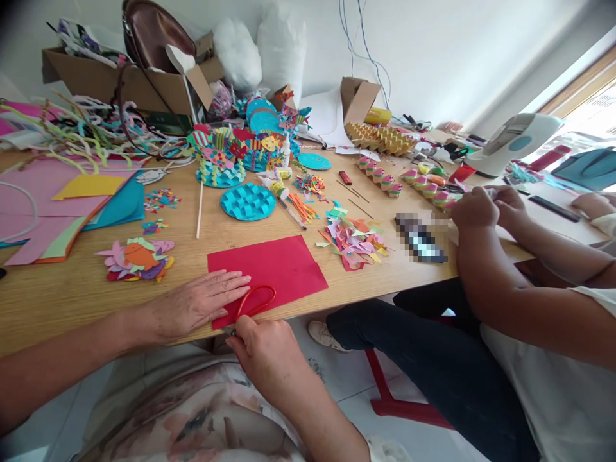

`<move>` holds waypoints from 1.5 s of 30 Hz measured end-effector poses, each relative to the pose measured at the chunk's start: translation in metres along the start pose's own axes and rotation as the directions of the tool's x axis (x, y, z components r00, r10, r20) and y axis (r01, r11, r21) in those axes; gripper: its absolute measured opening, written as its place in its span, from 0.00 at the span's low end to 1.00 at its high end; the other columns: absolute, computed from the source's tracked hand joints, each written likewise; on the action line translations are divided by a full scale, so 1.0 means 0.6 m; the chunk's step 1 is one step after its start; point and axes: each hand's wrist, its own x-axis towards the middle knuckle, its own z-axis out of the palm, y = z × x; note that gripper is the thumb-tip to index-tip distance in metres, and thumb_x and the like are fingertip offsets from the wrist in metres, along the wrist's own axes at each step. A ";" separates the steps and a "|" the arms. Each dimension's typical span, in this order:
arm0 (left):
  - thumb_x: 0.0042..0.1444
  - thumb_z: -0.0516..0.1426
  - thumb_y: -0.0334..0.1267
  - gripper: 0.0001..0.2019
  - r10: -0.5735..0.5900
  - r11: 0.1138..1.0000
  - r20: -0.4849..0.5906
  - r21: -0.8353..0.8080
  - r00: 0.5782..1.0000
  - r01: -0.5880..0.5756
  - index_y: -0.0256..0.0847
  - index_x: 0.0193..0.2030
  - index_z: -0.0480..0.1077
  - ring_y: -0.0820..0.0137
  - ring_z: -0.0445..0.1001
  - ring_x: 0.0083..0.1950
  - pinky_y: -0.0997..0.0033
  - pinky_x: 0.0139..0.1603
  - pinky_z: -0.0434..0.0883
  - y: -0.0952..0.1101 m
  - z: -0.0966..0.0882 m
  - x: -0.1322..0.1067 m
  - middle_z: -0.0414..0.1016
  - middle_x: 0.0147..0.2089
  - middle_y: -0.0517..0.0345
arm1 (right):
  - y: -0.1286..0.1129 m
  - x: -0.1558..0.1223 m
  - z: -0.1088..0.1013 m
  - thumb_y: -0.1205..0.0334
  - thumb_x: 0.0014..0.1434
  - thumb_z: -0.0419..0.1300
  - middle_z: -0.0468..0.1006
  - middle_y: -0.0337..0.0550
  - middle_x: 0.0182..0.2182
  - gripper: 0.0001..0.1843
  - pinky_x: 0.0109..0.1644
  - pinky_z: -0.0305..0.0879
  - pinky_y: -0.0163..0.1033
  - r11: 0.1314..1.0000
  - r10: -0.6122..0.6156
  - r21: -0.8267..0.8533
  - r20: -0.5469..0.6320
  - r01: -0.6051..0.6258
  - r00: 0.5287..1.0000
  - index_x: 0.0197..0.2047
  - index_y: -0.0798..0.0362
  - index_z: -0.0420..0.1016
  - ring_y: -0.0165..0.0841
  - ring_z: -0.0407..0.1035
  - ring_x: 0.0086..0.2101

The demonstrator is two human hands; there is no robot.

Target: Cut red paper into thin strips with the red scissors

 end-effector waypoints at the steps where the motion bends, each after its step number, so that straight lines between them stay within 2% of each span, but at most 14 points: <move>1: 0.61 0.43 0.31 0.21 -0.003 1.000 0.001 -0.001 1.000 0.003 0.37 0.61 0.54 0.66 0.49 0.65 0.61 0.63 0.50 0.000 0.000 0.000 0.54 0.65 0.48 | 0.000 -0.001 0.000 0.65 0.53 0.59 0.72 0.37 0.18 0.08 0.22 0.47 0.30 1.000 -0.005 -0.001 0.001 0.005 1.000 0.24 0.54 0.66 0.27 0.62 0.19; 8: 0.59 0.43 0.29 0.22 0.011 1.000 -0.013 0.013 1.000 -0.011 0.36 0.61 0.54 0.66 0.49 0.65 0.62 0.63 0.49 0.000 0.002 -0.001 0.54 0.65 0.48 | -0.004 0.005 0.003 0.66 0.53 0.59 0.72 0.38 0.19 0.07 0.23 0.48 0.30 1.000 -0.009 -0.012 0.021 0.009 1.000 0.24 0.54 0.66 0.27 0.63 0.20; 14: 0.61 0.44 0.31 0.21 0.006 1.000 -0.051 -0.015 0.999 -0.006 0.38 0.61 0.54 0.67 0.49 0.65 0.62 0.63 0.50 -0.002 0.006 -0.001 0.55 0.64 0.49 | -0.006 -0.013 -0.001 0.66 0.53 0.58 0.68 0.35 0.17 0.08 0.22 0.48 0.30 0.992 -0.110 0.058 -0.004 0.110 0.994 0.24 0.53 0.64 0.26 0.60 0.19; 19: 0.60 0.46 0.32 0.20 -0.015 0.999 -0.090 -0.042 0.996 0.011 0.40 0.59 0.58 0.65 0.53 0.64 0.61 0.62 0.54 -0.003 0.005 -0.005 0.58 0.63 0.50 | 0.019 -0.048 -0.023 0.66 0.56 0.53 0.62 0.33 0.16 0.14 0.22 0.48 0.29 0.986 0.018 0.166 -0.132 0.004 0.991 0.21 0.52 0.58 0.24 0.55 0.18; 21: 0.59 0.47 0.32 0.19 -0.067 0.996 -0.128 -0.066 0.990 0.059 0.40 0.58 0.58 0.66 0.56 0.62 0.64 0.60 0.57 0.001 -0.004 -0.005 0.60 0.62 0.50 | 0.033 -0.059 -0.030 0.65 0.57 0.52 0.61 0.33 0.17 0.14 0.22 0.49 0.29 0.982 0.056 0.186 -0.149 -0.027 0.987 0.21 0.52 0.58 0.24 0.55 0.18; 24: 0.58 0.49 0.34 0.20 -0.203 0.978 -0.174 -0.083 0.964 0.191 0.37 0.58 0.59 0.64 0.62 0.57 0.63 0.57 0.62 0.011 -0.017 -0.001 0.66 0.56 0.48 | 0.052 -0.069 -0.037 0.64 0.58 0.51 0.62 0.33 0.17 0.13 0.22 0.50 0.29 0.982 0.106 0.175 -0.213 -0.069 0.971 0.22 0.52 0.58 0.24 0.55 0.18; 27: 0.53 0.55 0.41 0.24 -0.292 0.956 -0.153 -0.059 0.944 0.287 0.36 0.56 0.61 0.59 0.65 0.53 0.58 0.53 0.65 0.023 -0.018 0.013 0.68 0.53 0.45 | 0.064 -0.075 -0.046 0.63 0.59 0.50 0.62 0.33 0.16 0.14 0.22 0.51 0.29 0.990 0.106 0.123 -0.296 -0.072 0.949 0.22 0.52 0.58 0.25 0.56 0.18; 30: 0.47 0.59 0.46 0.30 -0.310 0.950 -0.142 -0.016 0.940 0.311 0.38 0.57 0.60 0.55 0.65 0.52 0.55 0.51 0.65 0.034 -0.011 0.033 0.67 0.53 0.45 | 0.068 -0.077 -0.055 0.63 0.59 0.50 0.63 0.33 0.16 0.13 0.22 0.52 0.29 0.994 0.101 0.084 -0.345 -0.076 0.933 0.23 0.51 0.59 0.25 0.57 0.17; 33: 0.46 0.59 0.49 0.33 -0.314 0.948 -0.140 0.014 0.939 0.319 0.39 0.58 0.59 0.54 0.63 0.53 0.53 0.51 0.64 0.040 -0.006 0.053 0.66 0.54 0.45 | 0.071 -0.072 -0.060 0.63 0.59 0.51 0.68 0.33 0.18 0.08 0.23 0.56 0.29 0.989 0.143 0.097 -0.397 -0.113 0.907 0.28 0.50 0.61 0.26 0.62 0.18; 35: 0.46 0.59 0.50 0.33 -0.317 0.947 -0.135 0.019 0.939 0.322 0.38 0.57 0.60 0.53 0.63 0.53 0.52 0.51 0.63 0.041 -0.007 0.062 0.66 0.54 0.45 | 0.073 -0.067 -0.061 0.62 0.59 0.50 0.71 0.33 0.20 0.03 0.24 0.58 0.28 0.982 0.180 0.127 -0.419 -0.139 0.890 0.33 0.50 0.62 0.27 0.65 0.19; 37: 0.45 0.59 0.51 0.31 -0.317 0.947 -0.124 0.015 0.940 0.322 0.37 0.55 0.62 0.53 0.63 0.52 0.51 0.50 0.63 0.038 -0.008 0.069 0.66 0.53 0.45 | 0.076 -0.061 -0.061 0.62 0.60 0.50 0.72 0.33 0.20 0.03 0.24 0.59 0.29 0.979 0.196 0.142 -0.431 -0.148 0.881 0.37 0.50 0.62 0.27 0.66 0.19; 45: 0.39 0.61 0.50 0.28 -0.351 0.936 -0.044 -0.051 0.935 0.349 0.40 0.48 0.66 0.54 0.64 0.49 0.54 0.47 0.62 0.030 -0.024 0.089 0.68 0.48 0.47 | 0.082 -0.043 -0.062 0.60 0.60 0.48 0.74 0.34 0.21 0.07 0.25 0.59 0.29 0.981 0.189 0.130 -0.415 -0.147 0.890 0.34 0.50 0.65 0.28 0.68 0.20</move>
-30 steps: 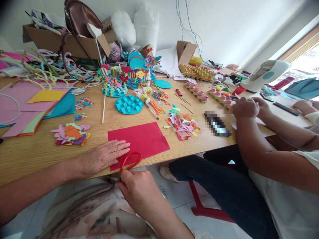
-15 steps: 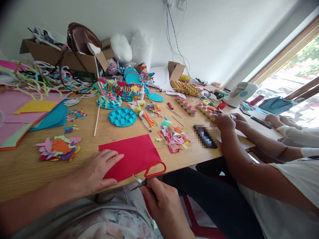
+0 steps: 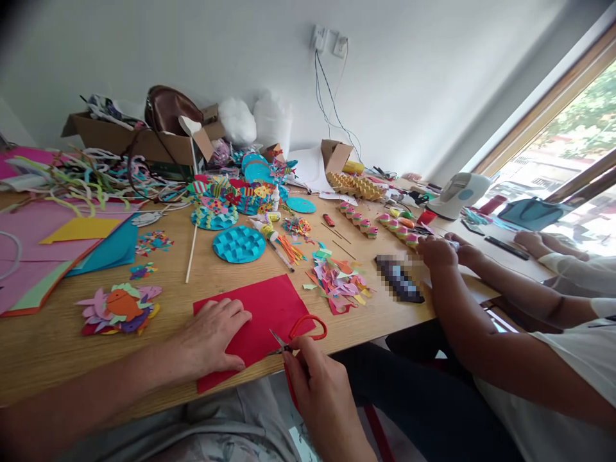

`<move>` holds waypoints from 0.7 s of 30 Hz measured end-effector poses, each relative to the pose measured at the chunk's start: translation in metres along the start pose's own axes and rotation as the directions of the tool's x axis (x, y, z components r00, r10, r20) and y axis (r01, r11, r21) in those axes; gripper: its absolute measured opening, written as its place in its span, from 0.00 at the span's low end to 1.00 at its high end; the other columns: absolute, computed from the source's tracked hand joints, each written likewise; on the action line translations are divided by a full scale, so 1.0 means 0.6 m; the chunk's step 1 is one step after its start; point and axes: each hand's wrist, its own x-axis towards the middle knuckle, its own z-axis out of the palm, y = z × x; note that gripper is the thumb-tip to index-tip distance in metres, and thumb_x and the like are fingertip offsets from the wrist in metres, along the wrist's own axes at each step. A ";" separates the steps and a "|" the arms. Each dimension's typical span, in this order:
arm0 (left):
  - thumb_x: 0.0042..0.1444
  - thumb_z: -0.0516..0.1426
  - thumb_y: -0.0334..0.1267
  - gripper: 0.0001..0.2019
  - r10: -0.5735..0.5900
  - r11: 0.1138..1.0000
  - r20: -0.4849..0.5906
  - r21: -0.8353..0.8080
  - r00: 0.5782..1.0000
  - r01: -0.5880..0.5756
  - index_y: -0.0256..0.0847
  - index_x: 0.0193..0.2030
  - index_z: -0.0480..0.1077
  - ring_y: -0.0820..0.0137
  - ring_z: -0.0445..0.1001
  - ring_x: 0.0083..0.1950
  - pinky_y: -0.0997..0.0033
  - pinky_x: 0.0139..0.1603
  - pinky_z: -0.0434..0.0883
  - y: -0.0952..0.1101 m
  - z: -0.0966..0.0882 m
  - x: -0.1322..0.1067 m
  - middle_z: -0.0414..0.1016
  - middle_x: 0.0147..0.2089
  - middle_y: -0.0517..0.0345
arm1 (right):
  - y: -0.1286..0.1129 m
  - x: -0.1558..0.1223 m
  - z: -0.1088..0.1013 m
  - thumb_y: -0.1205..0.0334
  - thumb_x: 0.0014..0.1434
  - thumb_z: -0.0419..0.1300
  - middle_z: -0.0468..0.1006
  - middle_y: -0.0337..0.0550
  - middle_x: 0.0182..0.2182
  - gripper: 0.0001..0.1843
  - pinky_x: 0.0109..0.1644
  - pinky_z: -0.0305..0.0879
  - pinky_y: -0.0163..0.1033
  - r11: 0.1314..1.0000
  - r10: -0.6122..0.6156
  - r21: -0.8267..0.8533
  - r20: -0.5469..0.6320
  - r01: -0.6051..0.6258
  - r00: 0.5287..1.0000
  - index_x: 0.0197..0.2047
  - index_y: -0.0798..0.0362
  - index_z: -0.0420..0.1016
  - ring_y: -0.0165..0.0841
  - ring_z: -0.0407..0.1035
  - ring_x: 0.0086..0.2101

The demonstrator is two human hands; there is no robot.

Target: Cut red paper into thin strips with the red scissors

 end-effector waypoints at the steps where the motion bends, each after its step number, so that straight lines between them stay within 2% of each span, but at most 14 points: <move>1: 0.40 0.62 0.49 0.28 0.003 1.000 0.006 -0.013 1.000 -0.003 0.39 0.48 0.66 0.54 0.65 0.49 0.54 0.47 0.62 0.001 -0.002 0.001 0.68 0.47 0.47 | 0.000 0.002 0.000 0.60 0.60 0.48 0.74 0.34 0.21 0.07 0.25 0.59 0.29 1.000 0.000 -0.004 0.001 0.000 1.000 0.34 0.50 0.65 0.28 0.68 0.20; 7: 0.44 0.60 0.45 0.19 0.020 0.999 0.015 -0.050 1.000 -0.019 0.41 0.43 0.67 0.58 0.66 0.46 0.58 0.44 0.63 0.000 -0.007 0.002 0.70 0.44 0.51 | 0.000 0.012 0.000 0.59 0.60 0.48 0.74 0.34 0.20 0.08 0.24 0.59 0.30 0.999 -0.001 -0.033 -0.006 0.001 1.000 0.34 0.51 0.65 0.28 0.69 0.20; 11: 0.44 0.60 0.44 0.22 -0.009 0.998 -0.007 -0.058 1.000 0.008 0.42 0.47 0.65 0.58 0.63 0.51 0.60 0.49 0.62 -0.008 -0.001 0.005 0.66 0.50 0.51 | -0.001 0.015 -0.004 0.59 0.60 0.48 0.74 0.34 0.21 0.07 0.25 0.59 0.30 0.998 0.009 -0.064 -0.023 -0.011 1.000 0.35 0.51 0.65 0.28 0.69 0.21; 14: 0.43 0.60 0.46 0.25 -0.040 0.998 -0.019 -0.057 0.999 0.039 0.41 0.49 0.64 0.57 0.62 0.52 0.59 0.50 0.61 -0.012 0.002 0.010 0.65 0.50 0.50 | -0.003 0.017 -0.007 0.59 0.60 0.48 0.74 0.34 0.21 0.08 0.25 0.59 0.30 0.995 0.005 -0.102 -0.061 -0.011 0.998 0.35 0.51 0.65 0.28 0.69 0.20; 18: 0.42 0.61 0.47 0.22 -0.063 0.997 -0.004 -0.048 0.998 0.063 0.38 0.43 0.66 0.56 0.64 0.48 0.58 0.46 0.63 -0.010 -0.004 0.017 0.67 0.46 0.48 | -0.004 0.022 -0.009 0.58 0.60 0.48 0.74 0.34 0.20 0.09 0.24 0.59 0.32 0.987 -0.029 -0.159 -0.117 0.010 0.993 0.36 0.51 0.66 0.29 0.69 0.20; 21: 0.42 0.61 0.47 0.19 -0.066 0.997 0.017 -0.043 0.998 0.067 0.38 0.38 0.67 0.56 0.65 0.45 0.58 0.43 0.64 -0.007 -0.012 0.019 0.69 0.42 0.49 | -0.003 0.026 -0.007 0.59 0.60 0.47 0.75 0.35 0.21 0.09 0.25 0.59 0.32 0.986 -0.045 -0.163 -0.104 0.028 0.994 0.36 0.51 0.66 0.30 0.70 0.21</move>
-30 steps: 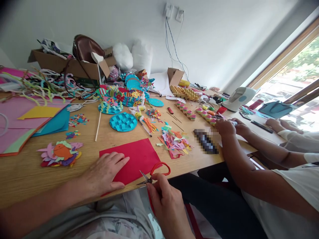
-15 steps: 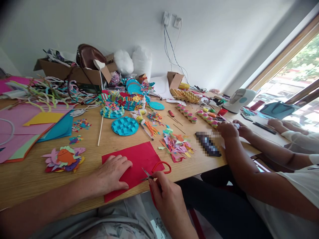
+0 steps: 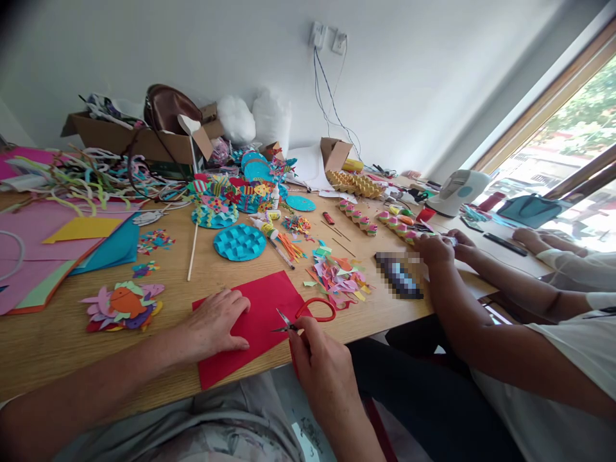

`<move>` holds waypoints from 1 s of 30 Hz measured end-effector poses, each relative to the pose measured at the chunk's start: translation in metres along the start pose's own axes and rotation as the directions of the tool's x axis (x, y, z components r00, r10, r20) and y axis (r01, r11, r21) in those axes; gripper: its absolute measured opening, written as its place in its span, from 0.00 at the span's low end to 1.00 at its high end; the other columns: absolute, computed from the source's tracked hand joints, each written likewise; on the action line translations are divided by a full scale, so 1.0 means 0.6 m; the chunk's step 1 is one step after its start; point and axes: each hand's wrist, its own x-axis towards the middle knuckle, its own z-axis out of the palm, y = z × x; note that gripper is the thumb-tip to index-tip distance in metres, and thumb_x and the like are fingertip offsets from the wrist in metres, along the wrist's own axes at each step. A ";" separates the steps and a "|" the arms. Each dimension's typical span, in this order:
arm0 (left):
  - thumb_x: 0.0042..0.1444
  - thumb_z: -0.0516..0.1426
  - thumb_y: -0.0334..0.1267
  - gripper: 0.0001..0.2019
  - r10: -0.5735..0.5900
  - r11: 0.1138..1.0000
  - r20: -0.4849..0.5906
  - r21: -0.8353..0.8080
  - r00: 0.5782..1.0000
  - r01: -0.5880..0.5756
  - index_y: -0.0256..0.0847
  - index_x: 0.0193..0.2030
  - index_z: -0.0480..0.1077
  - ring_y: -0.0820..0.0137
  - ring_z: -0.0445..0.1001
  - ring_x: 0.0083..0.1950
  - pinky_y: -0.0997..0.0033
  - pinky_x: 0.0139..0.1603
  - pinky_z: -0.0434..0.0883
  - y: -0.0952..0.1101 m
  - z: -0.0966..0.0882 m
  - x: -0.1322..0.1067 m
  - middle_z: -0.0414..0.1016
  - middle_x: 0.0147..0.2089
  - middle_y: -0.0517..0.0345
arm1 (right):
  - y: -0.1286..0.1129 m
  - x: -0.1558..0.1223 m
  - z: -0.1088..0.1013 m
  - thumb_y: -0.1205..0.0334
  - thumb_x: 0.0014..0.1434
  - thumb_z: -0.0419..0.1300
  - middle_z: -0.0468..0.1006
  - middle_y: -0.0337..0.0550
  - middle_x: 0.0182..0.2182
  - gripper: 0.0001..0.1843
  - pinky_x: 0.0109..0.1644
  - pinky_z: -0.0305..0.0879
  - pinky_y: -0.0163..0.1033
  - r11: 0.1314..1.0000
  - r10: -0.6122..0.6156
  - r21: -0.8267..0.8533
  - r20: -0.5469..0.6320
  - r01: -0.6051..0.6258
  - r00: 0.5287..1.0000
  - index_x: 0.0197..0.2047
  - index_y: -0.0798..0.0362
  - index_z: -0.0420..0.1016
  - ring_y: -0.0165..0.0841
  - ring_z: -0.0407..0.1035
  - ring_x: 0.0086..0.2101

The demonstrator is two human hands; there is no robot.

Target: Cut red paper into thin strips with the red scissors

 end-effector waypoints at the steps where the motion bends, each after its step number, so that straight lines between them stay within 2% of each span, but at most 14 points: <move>1: 0.42 0.61 0.47 0.18 0.000 1.000 0.006 0.001 1.000 0.000 0.39 0.37 0.66 0.57 0.65 0.45 0.58 0.43 0.63 0.001 -0.002 0.000 0.69 0.41 0.50 | 0.001 0.001 0.001 0.59 0.60 0.47 0.75 0.35 0.22 0.09 0.25 0.60 0.31 1.000 -0.005 0.004 0.011 0.005 1.000 0.36 0.51 0.66 0.30 0.70 0.21; 9: 0.45 0.59 0.44 0.11 0.016 1.000 0.040 -0.020 0.999 -0.015 0.41 0.33 0.66 0.58 0.65 0.44 0.59 0.42 0.62 0.003 0.000 -0.003 0.68 0.38 0.54 | 0.001 0.006 0.019 0.60 0.60 0.48 0.74 0.37 0.21 0.09 0.25 0.60 0.32 0.999 -0.031 0.033 0.028 0.030 0.999 0.36 0.52 0.66 0.31 0.70 0.22; 13: 0.47 0.57 0.40 0.10 0.020 0.999 0.038 -0.041 0.999 -0.018 0.41 0.37 0.67 0.58 0.65 0.46 0.58 0.45 0.62 0.004 -0.003 -0.008 0.69 0.42 0.52 | -0.005 0.010 0.020 0.61 0.60 0.47 0.73 0.37 0.20 0.09 0.24 0.59 0.31 0.998 -0.041 0.040 0.021 0.040 0.999 0.35 0.53 0.67 0.31 0.69 0.22; 15: 0.48 0.57 0.39 0.13 0.013 0.991 0.023 -0.135 1.000 -0.010 0.41 0.43 0.67 0.58 0.65 0.49 0.57 0.48 0.62 0.007 -0.008 -0.016 0.70 0.46 0.51 | -0.010 0.013 0.018 0.62 0.60 0.47 0.73 0.37 0.21 0.09 0.25 0.59 0.31 0.997 -0.053 0.054 0.011 0.053 0.999 0.36 0.53 0.66 0.31 0.70 0.22; 17: 0.49 0.56 0.40 0.19 -0.013 0.923 -0.004 -0.385 1.000 0.011 0.42 0.49 0.65 0.59 0.64 0.53 0.57 0.53 0.60 0.012 -0.010 -0.028 0.69 0.51 0.50 | -0.017 0.016 0.018 0.63 0.60 0.47 0.74 0.38 0.21 0.08 0.25 0.59 0.31 0.995 -0.075 0.070 -0.019 0.076 0.997 0.36 0.53 0.66 0.30 0.70 0.23; 18: 0.49 0.57 0.43 0.22 -0.037 0.829 -0.016 -0.559 0.999 0.022 0.42 0.53 0.63 0.59 0.63 0.55 0.58 0.55 0.59 0.017 -0.009 -0.035 0.68 0.53 0.49 | -0.023 0.018 0.019 0.63 0.60 0.48 0.74 0.38 0.22 0.08 0.25 0.59 0.31 0.993 -0.087 0.081 -0.044 0.090 0.995 0.37 0.53 0.66 0.30 0.70 0.23; 19: 0.49 0.57 0.45 0.27 -0.053 0.684 -0.013 -0.729 0.998 0.027 0.43 0.56 0.60 0.60 0.64 0.55 0.59 0.56 0.60 0.022 -0.005 -0.042 0.67 0.54 0.49 | -0.029 0.021 0.022 0.64 0.60 0.48 0.74 0.38 0.22 0.07 0.25 0.59 0.31 0.990 -0.100 0.094 -0.071 0.106 0.993 0.37 0.53 0.66 0.30 0.70 0.23; 21: 0.48 0.56 0.51 0.32 -0.096 0.268 0.003 -0.963 0.995 0.028 0.43 0.59 0.56 0.60 0.65 0.55 0.59 0.54 0.63 0.037 0.007 -0.055 0.66 0.56 0.48 | -0.045 0.027 0.031 0.65 0.60 0.48 0.75 0.39 0.23 0.07 0.26 0.59 0.31 0.982 -0.128 0.125 -0.102 0.140 0.987 0.37 0.54 0.66 0.30 0.70 0.23; 22: 0.49 0.55 0.52 0.32 -0.153 0.075 0.015 -0.997 0.988 0.027 0.43 0.59 0.56 0.59 0.65 0.56 0.58 0.54 0.63 0.046 0.013 -0.060 0.66 0.56 0.48 | -0.053 0.031 0.036 0.66 0.60 0.47 0.75 0.40 0.23 0.07 0.26 0.60 0.31 0.977 -0.145 0.140 -0.105 0.159 0.984 0.37 0.54 0.66 0.30 0.70 0.24; 24: 0.53 0.54 0.49 0.27 -0.263 -0.197 0.056 -0.980 0.963 0.004 0.45 0.59 0.56 0.61 0.64 0.57 0.59 0.56 0.61 0.060 0.024 -0.065 0.67 0.56 0.49 | -0.069 0.039 0.045 0.67 0.60 0.47 0.75 0.41 0.24 0.08 0.27 0.60 0.31 0.966 -0.174 0.174 -0.105 0.190 0.979 0.36 0.54 0.67 0.30 0.71 0.25; 25: 0.54 0.53 0.48 0.27 -0.344 -0.302 0.054 -0.952 0.937 -0.056 0.46 0.59 0.56 0.63 0.66 0.56 0.60 0.56 0.62 0.064 0.027 -0.066 0.68 0.55 0.50 | -0.075 0.044 0.049 0.67 0.60 0.47 0.75 0.42 0.25 0.08 0.28 0.61 0.31 0.961 -0.175 0.196 -0.110 0.194 0.978 0.37 0.54 0.67 0.31 0.71 0.25; 27: 0.54 0.53 0.48 0.28 -0.455 -0.440 0.050 -0.881 0.889 -0.176 0.50 0.61 0.52 0.66 0.68 0.54 0.63 0.55 0.64 0.066 0.028 -0.065 0.72 0.51 0.53 | -0.083 0.053 0.051 0.68 0.60 0.48 0.76 0.42 0.27 0.07 0.30 0.62 0.31 0.953 -0.135 0.252 -0.138 0.167 0.981 0.38 0.54 0.66 0.31 0.71 0.27; 28: 0.54 0.53 0.49 0.29 -0.492 -0.481 0.054 -0.849 0.869 -0.220 0.51 0.62 0.50 0.67 0.69 0.53 0.65 0.55 0.64 0.064 0.027 -0.064 0.73 0.50 0.54 | -0.085 0.058 0.052 0.68 0.59 0.48 0.75 0.42 0.27 0.07 0.30 0.62 0.31 0.948 -0.100 0.284 -0.154 0.141 0.983 0.38 0.54 0.66 0.30 0.71 0.27; 30: 0.53 0.54 0.50 0.31 -0.510 -0.515 0.061 -0.820 0.858 -0.248 0.51 0.62 0.50 0.66 0.68 0.54 0.65 0.54 0.65 0.058 0.026 -0.063 0.72 0.52 0.54 | -0.090 0.066 0.051 0.68 0.59 0.48 0.74 0.41 0.27 0.06 0.30 0.62 0.31 0.933 -0.039 0.347 -0.178 0.100 0.983 0.39 0.53 0.65 0.29 0.70 0.27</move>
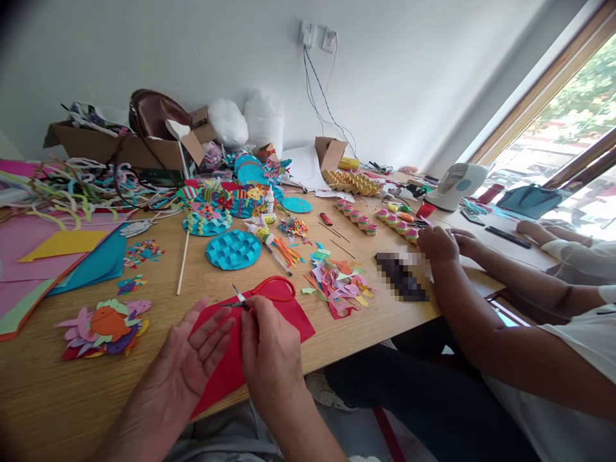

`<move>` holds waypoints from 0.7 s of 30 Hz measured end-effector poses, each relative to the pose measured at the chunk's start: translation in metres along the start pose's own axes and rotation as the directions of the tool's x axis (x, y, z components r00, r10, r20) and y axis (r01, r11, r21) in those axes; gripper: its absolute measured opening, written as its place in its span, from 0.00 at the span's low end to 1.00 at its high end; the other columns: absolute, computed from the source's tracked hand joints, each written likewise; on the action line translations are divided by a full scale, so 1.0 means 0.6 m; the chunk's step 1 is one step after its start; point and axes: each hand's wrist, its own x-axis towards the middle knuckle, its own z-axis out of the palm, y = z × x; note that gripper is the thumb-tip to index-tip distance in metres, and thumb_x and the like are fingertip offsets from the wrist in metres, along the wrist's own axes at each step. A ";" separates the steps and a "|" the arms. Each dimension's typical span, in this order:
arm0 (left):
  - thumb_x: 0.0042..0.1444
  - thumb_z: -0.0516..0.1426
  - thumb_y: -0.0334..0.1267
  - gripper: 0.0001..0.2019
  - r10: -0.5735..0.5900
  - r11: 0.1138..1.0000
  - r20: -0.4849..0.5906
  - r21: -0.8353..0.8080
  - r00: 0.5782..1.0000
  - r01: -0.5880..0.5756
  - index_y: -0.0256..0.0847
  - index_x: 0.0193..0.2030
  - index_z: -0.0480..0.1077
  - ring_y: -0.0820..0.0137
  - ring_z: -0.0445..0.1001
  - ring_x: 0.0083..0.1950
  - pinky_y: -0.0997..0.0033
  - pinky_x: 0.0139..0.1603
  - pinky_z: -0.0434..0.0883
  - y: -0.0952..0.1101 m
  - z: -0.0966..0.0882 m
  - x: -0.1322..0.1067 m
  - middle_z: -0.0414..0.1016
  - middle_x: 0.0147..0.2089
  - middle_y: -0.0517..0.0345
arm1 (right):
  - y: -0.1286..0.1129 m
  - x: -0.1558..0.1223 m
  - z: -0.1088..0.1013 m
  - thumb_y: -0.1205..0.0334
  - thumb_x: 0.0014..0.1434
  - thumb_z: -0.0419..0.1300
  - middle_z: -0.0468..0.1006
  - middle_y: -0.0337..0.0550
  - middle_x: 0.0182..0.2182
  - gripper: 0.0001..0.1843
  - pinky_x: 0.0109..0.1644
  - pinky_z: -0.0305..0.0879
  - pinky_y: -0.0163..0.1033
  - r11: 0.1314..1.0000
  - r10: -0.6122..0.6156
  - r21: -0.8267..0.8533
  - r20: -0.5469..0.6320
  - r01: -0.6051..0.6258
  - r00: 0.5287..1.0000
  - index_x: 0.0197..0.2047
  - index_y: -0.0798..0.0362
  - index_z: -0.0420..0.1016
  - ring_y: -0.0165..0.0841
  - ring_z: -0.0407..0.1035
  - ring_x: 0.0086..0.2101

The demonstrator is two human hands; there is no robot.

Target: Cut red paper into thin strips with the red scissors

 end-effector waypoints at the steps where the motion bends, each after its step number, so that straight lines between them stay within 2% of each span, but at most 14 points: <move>1: 0.51 0.55 0.50 0.31 0.001 1.000 0.008 0.011 1.000 -0.001 0.51 0.61 0.52 0.65 0.66 0.56 0.65 0.54 0.66 0.001 -0.002 0.002 0.70 0.54 0.53 | -0.002 0.003 0.002 0.68 0.59 0.48 0.74 0.40 0.27 0.06 0.29 0.63 0.30 1.000 0.011 0.029 -0.006 -0.010 1.000 0.39 0.53 0.65 0.29 0.70 0.26; 3: 0.47 0.59 0.48 0.29 0.016 0.997 0.038 0.075 0.999 -0.019 0.50 0.57 0.60 0.63 0.61 0.60 0.65 0.55 0.65 0.002 -0.006 0.004 0.66 0.58 0.54 | -0.009 0.005 0.010 0.69 0.59 0.48 0.74 0.41 0.28 0.07 0.30 0.63 0.30 0.997 -0.005 0.083 0.014 0.004 1.000 0.39 0.53 0.65 0.29 0.70 0.28; 6: 0.45 0.62 0.44 0.24 0.031 0.990 0.033 0.140 0.999 -0.035 0.50 0.51 0.67 0.63 0.57 0.62 0.68 0.56 0.64 0.000 -0.007 0.003 0.67 0.58 0.58 | -0.023 -0.001 0.030 0.70 0.58 0.48 0.75 0.44 0.31 0.09 0.34 0.66 0.32 0.991 -0.066 0.120 0.081 0.056 0.995 0.40 0.54 0.66 0.31 0.70 0.31; 9: 0.49 0.59 0.44 0.19 0.029 0.994 -0.072 0.103 0.997 -0.022 0.49 0.50 0.67 0.64 0.61 0.60 0.69 0.54 0.66 0.004 -0.006 0.003 0.71 0.53 0.59 | -0.036 -0.009 0.053 0.72 0.58 0.46 0.76 0.47 0.34 0.12 0.38 0.68 0.35 0.985 -0.125 0.132 0.130 0.108 0.984 0.43 0.56 0.66 0.33 0.71 0.34; 12: 0.51 0.56 0.47 0.16 0.049 0.995 -0.185 0.097 0.981 -0.031 0.46 0.46 0.69 0.65 0.70 0.52 0.70 0.48 0.70 0.012 -0.007 0.006 0.76 0.45 0.59 | -0.047 -0.014 0.061 0.71 0.59 0.46 0.76 0.50 0.37 0.14 0.42 0.68 0.37 0.981 -0.184 0.098 0.185 0.169 0.965 0.47 0.58 0.65 0.35 0.71 0.37; 14: 0.50 0.57 0.47 0.14 0.079 0.991 -0.214 0.118 0.974 -0.055 0.43 0.41 0.71 0.65 0.74 0.45 0.72 0.42 0.72 0.022 -0.007 0.008 0.78 0.39 0.59 | -0.054 -0.015 0.053 0.70 0.59 0.47 0.75 0.51 0.40 0.15 0.44 0.68 0.38 0.971 -0.238 0.074 0.232 0.227 0.943 0.49 0.57 0.64 0.36 0.70 0.40; 17: 0.50 0.58 0.45 0.10 0.116 0.987 -0.221 0.136 0.968 -0.087 0.42 0.36 0.71 0.68 0.76 0.37 0.75 0.35 0.73 0.043 -0.004 0.011 0.78 0.32 0.60 | -0.054 -0.015 0.023 0.69 0.59 0.48 0.75 0.48 0.41 0.12 0.44 0.67 0.36 0.947 -0.318 0.131 0.261 0.293 0.911 0.45 0.55 0.67 0.35 0.70 0.40; 19: 0.52 0.57 0.43 0.08 0.163 0.982 -0.243 0.132 0.956 -0.134 0.42 0.34 0.71 0.70 0.75 0.31 0.77 0.32 0.73 0.063 -0.005 0.012 0.77 0.28 0.61 | -0.039 -0.011 -0.001 0.70 0.59 0.49 0.75 0.46 0.39 0.10 0.41 0.67 0.34 0.954 -0.287 0.151 0.231 0.258 0.930 0.42 0.53 0.68 0.32 0.70 0.37; 21: 0.54 0.55 0.39 0.05 0.218 0.972 -0.283 0.147 0.934 -0.182 0.41 0.33 0.70 0.73 0.74 0.27 0.78 0.30 0.73 0.084 -0.008 0.012 0.76 0.25 0.62 | -0.007 -0.001 -0.023 0.69 0.59 0.49 0.75 0.45 0.37 0.09 0.41 0.66 0.33 0.984 -0.179 0.066 0.219 0.168 0.959 0.40 0.53 0.69 0.31 0.69 0.38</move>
